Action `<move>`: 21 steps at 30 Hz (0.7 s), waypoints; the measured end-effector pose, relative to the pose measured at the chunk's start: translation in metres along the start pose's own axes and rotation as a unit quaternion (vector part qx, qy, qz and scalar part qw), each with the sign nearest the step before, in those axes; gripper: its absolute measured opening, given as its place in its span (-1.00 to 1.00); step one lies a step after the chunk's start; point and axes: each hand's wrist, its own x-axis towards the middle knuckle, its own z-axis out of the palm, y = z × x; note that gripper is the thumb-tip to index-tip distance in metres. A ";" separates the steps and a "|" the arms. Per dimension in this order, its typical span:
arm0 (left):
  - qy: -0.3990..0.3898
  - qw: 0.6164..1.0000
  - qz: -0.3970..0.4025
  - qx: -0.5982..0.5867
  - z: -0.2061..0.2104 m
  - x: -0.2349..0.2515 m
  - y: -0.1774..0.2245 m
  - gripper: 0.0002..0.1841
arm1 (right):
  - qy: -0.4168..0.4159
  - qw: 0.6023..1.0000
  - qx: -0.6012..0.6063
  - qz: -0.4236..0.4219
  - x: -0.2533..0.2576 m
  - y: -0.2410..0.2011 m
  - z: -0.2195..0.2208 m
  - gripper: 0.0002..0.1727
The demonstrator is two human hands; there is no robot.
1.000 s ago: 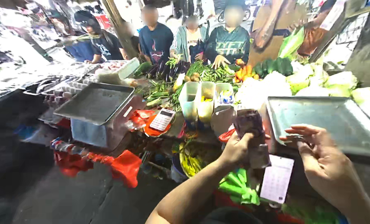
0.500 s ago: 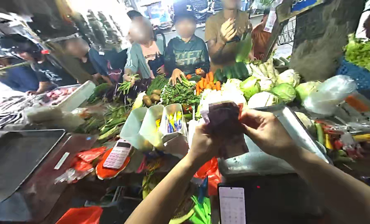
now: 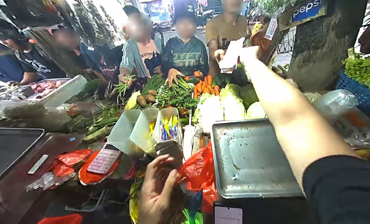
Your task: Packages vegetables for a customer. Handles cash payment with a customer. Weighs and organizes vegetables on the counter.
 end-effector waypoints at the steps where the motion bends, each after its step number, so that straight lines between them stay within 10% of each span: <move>1: 0.022 0.999 -0.016 0.017 -0.013 -0.011 -0.003 -0.53 | -0.065 0.996 0.015 0.062 -0.011 -0.019 -0.013 -0.28; 5: 0.097 0.989 -0.087 0.074 -0.062 -0.052 -0.011 -0.61 | -0.142 0.977 0.094 0.125 -0.001 -0.003 0.019 -0.13; 9: 0.155 0.974 -0.124 0.109 -0.083 -0.076 -0.016 -0.64 | -0.263 0.944 -0.194 -0.034 0.055 0.050 0.077 0.08; 16: 0.122 0.986 -0.032 0.106 -0.055 -0.040 -0.020 -0.60 | -0.236 0.967 0.012 0.091 -0.026 -0.007 0.022 -0.27; 21: 0.006 0.996 -0.015 0.088 -0.034 0.045 0.006 -0.57 | -0.228 0.967 -0.110 0.028 -0.047 -0.038 -0.017 -0.33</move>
